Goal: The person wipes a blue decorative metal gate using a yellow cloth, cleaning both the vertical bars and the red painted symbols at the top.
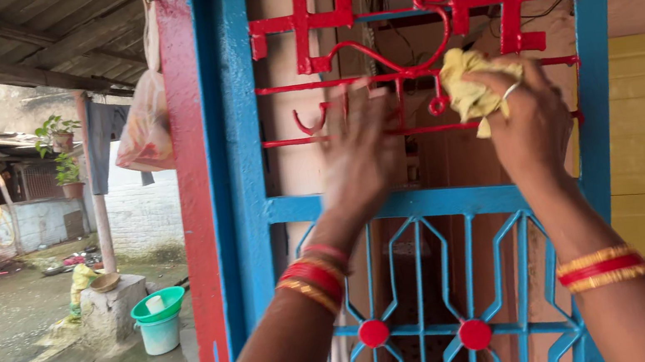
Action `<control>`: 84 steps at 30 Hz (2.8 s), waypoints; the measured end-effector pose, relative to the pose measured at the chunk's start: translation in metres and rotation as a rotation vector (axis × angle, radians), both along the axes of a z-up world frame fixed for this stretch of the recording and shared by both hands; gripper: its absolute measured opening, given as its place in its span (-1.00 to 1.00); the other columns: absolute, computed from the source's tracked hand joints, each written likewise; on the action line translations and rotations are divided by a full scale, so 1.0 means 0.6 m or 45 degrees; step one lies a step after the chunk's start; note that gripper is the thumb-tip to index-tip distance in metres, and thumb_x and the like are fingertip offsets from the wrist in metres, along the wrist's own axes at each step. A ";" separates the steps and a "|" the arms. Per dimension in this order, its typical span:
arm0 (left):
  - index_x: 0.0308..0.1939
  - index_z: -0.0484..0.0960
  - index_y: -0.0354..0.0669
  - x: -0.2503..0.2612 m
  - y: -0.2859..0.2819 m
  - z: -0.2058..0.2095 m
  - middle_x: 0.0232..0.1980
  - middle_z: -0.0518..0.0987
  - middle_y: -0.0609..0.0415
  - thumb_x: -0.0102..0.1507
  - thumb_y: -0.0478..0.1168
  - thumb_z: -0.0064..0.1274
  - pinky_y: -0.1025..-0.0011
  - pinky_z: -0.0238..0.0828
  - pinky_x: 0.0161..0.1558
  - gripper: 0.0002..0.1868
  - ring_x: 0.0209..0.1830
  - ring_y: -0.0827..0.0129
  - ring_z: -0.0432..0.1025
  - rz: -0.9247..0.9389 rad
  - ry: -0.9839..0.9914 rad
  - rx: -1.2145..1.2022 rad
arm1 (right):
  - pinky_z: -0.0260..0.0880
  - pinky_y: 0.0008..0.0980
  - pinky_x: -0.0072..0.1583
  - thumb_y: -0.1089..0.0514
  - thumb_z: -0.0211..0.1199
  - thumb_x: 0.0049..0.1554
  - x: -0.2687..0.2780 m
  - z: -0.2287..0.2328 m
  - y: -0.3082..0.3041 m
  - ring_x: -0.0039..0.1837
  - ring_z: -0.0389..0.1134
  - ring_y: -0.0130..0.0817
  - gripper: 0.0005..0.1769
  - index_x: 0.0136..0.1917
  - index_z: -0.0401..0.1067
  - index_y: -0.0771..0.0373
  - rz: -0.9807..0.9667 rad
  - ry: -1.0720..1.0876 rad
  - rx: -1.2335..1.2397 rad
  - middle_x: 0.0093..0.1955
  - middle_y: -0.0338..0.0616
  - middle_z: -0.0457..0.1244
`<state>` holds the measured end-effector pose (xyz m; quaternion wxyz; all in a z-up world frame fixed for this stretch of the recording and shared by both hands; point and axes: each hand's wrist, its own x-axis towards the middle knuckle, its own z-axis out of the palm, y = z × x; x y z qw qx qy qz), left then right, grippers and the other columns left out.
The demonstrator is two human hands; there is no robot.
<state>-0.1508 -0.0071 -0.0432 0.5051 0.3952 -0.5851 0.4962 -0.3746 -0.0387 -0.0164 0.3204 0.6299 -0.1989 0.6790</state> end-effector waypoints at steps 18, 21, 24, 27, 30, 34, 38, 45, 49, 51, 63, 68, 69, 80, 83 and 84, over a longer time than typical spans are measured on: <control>0.58 0.19 0.19 -0.114 -0.074 0.020 0.68 -0.06 0.04 0.39 0.02 -0.12 -0.21 -0.41 0.58 -0.35 0.70 0.08 -0.15 0.164 0.076 0.004 | 0.53 -0.30 0.22 0.52 0.35 -0.04 -0.050 -0.036 -0.052 0.26 0.42 -0.17 -0.33 0.21 0.58 -0.13 -0.121 0.343 -0.134 0.33 -0.34 0.33; 0.58 0.12 0.28 -0.126 -0.077 0.014 0.70 -0.07 -0.01 0.41 0.19 -0.16 -0.19 -0.39 0.61 -0.33 0.72 0.06 -0.13 0.215 -0.082 -0.023 | 0.49 -0.22 0.19 0.44 0.40 -0.01 -0.088 -0.027 -0.055 0.24 0.42 -0.16 -0.37 0.25 0.57 -0.09 -0.150 0.201 -0.038 0.34 -0.26 0.31; 0.63 0.04 0.24 -0.144 -0.075 -0.004 0.72 -0.09 0.03 0.40 0.26 -0.16 -0.19 -0.37 0.61 -0.24 0.70 0.10 -0.10 0.213 -0.053 0.069 | 0.48 -0.18 0.11 0.42 0.41 -0.06 -0.085 -0.049 -0.060 0.12 0.40 -0.10 -0.37 0.22 0.61 -0.13 -0.228 0.117 0.038 0.29 -0.24 0.33; 0.62 0.03 0.21 -0.145 -0.072 -0.015 0.70 -0.09 0.05 0.39 0.25 -0.15 -0.18 -0.37 0.62 -0.23 0.68 0.08 -0.08 0.152 -0.008 0.098 | 0.52 -0.27 0.16 0.50 0.30 0.01 -0.113 -0.071 -0.068 0.26 0.44 -0.19 -0.36 0.22 0.59 -0.14 -0.181 0.227 -0.052 0.34 -0.33 0.33; 0.60 0.04 0.20 -0.147 -0.068 -0.024 0.69 -0.08 0.05 0.34 0.18 -0.12 -0.17 -0.39 0.59 -0.22 0.67 0.08 -0.11 0.246 -0.002 0.178 | 0.48 -0.16 0.21 0.45 0.31 0.01 -0.163 -0.080 -0.065 0.27 0.42 -0.12 -0.37 0.28 0.56 -0.06 -0.187 0.098 0.008 0.36 -0.25 0.29; 0.62 0.02 0.07 -0.186 -0.079 -0.022 0.71 -0.10 0.02 0.35 0.13 -0.12 -0.18 -0.42 0.60 -0.20 0.72 0.07 -0.18 0.290 -0.063 0.121 | 0.48 -0.17 0.13 0.47 0.28 -0.01 -0.111 -0.089 -0.064 0.19 0.41 -0.11 -0.39 0.20 0.59 -0.11 -0.163 0.083 0.087 0.31 -0.32 0.32; 0.63 0.08 0.06 -0.231 -0.092 -0.024 0.73 -0.12 0.00 0.35 0.03 -0.10 -0.15 -0.45 0.61 -0.23 0.74 0.10 -0.22 0.286 -0.098 0.182 | 0.46 -0.20 0.20 0.49 0.25 -0.04 -0.139 -0.126 -0.045 0.24 0.40 -0.15 -0.32 0.23 0.57 -0.15 -0.123 0.113 0.111 0.34 -0.35 0.31; 0.57 0.20 0.03 -0.241 -0.095 -0.032 0.69 -0.11 -0.08 0.29 -0.08 -0.10 -0.19 -0.43 0.59 -0.27 0.71 0.08 -0.20 0.192 -0.153 0.159 | 0.42 -0.10 0.22 0.43 0.37 -0.03 -0.211 -0.064 -0.097 0.27 0.35 0.04 -0.24 0.35 0.53 -0.21 -0.262 0.024 0.097 0.33 -0.15 0.25; 0.50 0.24 -0.08 -0.255 -0.094 -0.028 0.67 -0.03 -0.07 0.23 -0.09 -0.04 -0.21 -0.44 0.56 -0.26 0.69 0.03 -0.17 0.258 -0.104 0.256 | 0.43 -0.01 0.15 0.36 0.41 0.09 -0.226 0.013 -0.118 0.23 0.34 0.09 -0.36 0.37 0.51 -0.15 -0.236 -0.024 0.166 0.34 -0.07 0.23; 0.49 0.25 -0.12 -0.271 -0.094 -0.031 0.65 0.05 -0.02 0.20 -0.11 -0.01 -0.22 -0.45 0.57 -0.25 0.68 0.04 -0.14 0.222 -0.028 0.272 | 0.44 0.02 0.17 0.37 0.42 0.07 -0.221 -0.007 -0.111 0.23 0.34 0.11 -0.34 0.36 0.53 -0.19 -0.267 -0.011 0.181 0.30 -0.06 0.23; 0.58 0.18 -0.03 -0.270 -0.097 -0.047 0.63 0.11 0.00 0.28 -0.13 -0.04 -0.17 -0.36 0.61 -0.24 0.67 0.05 -0.08 0.150 -0.033 0.137 | 0.44 -0.04 0.20 0.40 0.39 0.12 -0.204 -0.010 -0.113 0.28 0.34 0.03 -0.38 0.36 0.54 -0.13 -0.240 -0.008 0.122 0.31 -0.10 0.22; 0.51 0.32 0.07 -0.272 -0.095 -0.088 0.65 0.03 -0.08 0.36 -0.07 -0.13 -0.17 -0.28 0.57 -0.40 0.67 0.05 -0.08 0.090 -0.061 0.017 | 0.47 -0.08 0.20 0.46 0.34 -0.10 -0.201 -0.218 -0.081 0.31 0.35 0.03 -0.29 0.25 0.57 -0.13 -0.239 0.018 0.216 0.37 -0.15 0.24; 0.49 0.38 0.05 -0.271 -0.095 -0.094 0.65 0.02 -0.08 0.40 -0.05 -0.15 -0.17 -0.26 0.57 -0.45 0.67 0.05 -0.08 0.040 -0.062 -0.022 | 0.47 -0.11 0.22 0.49 0.31 -0.09 -0.202 -0.250 -0.076 0.33 0.35 0.00 -0.26 0.26 0.57 -0.16 -0.194 0.024 0.284 0.37 -0.18 0.25; 0.05 0.57 -0.10 -0.271 -0.084 -0.130 0.29 0.49 0.01 0.44 -0.03 -0.18 0.01 0.04 0.43 -0.69 0.39 0.11 0.28 0.037 -0.023 0.162 | 0.41 -0.10 0.22 0.47 0.33 -0.05 -0.209 -0.184 -0.061 0.29 0.34 -0.02 -0.30 0.29 0.54 -0.10 -0.155 0.017 0.227 0.36 -0.16 0.24; 0.19 0.52 -0.11 -0.273 -0.078 -0.143 0.30 0.48 0.01 0.42 -0.04 -0.17 0.02 0.02 0.46 -0.64 0.40 0.10 0.28 0.010 0.002 0.136 | 0.41 -0.14 0.25 0.48 0.32 -0.06 -0.196 -0.246 -0.042 0.33 0.35 -0.07 -0.30 0.27 0.55 -0.11 -0.147 0.012 0.248 0.35 -0.19 0.24; 0.25 0.50 -0.12 -0.275 -0.077 -0.149 0.31 0.47 0.01 0.42 -0.04 -0.16 0.02 0.01 0.48 -0.60 0.41 0.10 0.27 -0.005 0.009 0.124 | 0.41 -0.15 0.26 0.48 0.32 -0.06 -0.196 -0.259 -0.038 0.34 0.35 -0.10 -0.31 0.26 0.55 -0.11 -0.148 0.013 0.265 0.33 -0.21 0.24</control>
